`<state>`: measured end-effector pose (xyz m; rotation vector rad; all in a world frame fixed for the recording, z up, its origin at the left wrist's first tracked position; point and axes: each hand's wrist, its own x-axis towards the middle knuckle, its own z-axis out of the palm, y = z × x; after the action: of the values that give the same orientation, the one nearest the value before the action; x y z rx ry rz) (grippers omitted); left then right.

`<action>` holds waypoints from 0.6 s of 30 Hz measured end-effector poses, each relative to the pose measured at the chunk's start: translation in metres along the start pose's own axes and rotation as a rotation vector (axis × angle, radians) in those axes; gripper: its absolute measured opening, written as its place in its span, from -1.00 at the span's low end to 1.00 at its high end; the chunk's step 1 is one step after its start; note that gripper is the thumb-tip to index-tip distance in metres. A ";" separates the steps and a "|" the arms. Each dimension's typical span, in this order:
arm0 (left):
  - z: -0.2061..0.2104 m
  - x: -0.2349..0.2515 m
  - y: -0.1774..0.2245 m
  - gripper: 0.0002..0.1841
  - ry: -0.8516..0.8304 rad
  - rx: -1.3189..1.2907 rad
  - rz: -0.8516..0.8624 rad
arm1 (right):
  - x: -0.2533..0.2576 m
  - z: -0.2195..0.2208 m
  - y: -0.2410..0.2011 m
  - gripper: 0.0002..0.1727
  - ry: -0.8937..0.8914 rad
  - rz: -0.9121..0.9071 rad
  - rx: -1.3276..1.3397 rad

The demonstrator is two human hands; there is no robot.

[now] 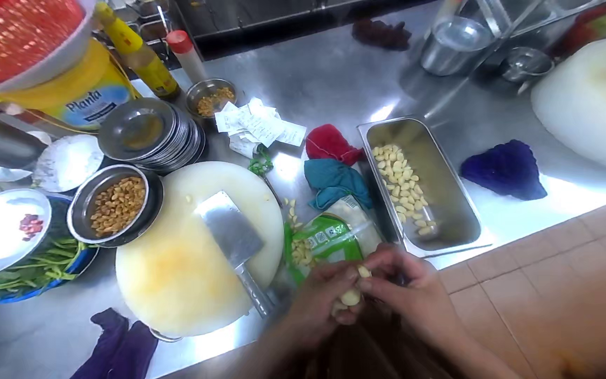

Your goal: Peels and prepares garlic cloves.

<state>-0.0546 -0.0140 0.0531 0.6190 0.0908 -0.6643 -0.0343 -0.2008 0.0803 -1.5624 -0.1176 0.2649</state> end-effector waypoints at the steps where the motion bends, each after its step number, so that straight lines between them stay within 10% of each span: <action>1: -0.001 -0.001 -0.001 -0.73 -0.026 -0.014 0.009 | 0.001 0.001 -0.001 -0.82 -0.011 -0.004 0.009; 8: -0.004 -0.002 0.000 -0.82 0.092 -0.086 0.083 | 0.012 0.001 0.012 -0.69 -0.082 -0.039 -0.216; 18: -0.001 -0.018 0.003 -0.88 0.251 0.533 0.506 | 0.022 -0.014 -0.010 -0.55 -0.546 -0.012 -0.367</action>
<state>-0.0671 -0.0017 0.0591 1.1894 -0.0139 -0.1069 -0.0083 -0.2092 0.0881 -1.8149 -0.6301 0.6874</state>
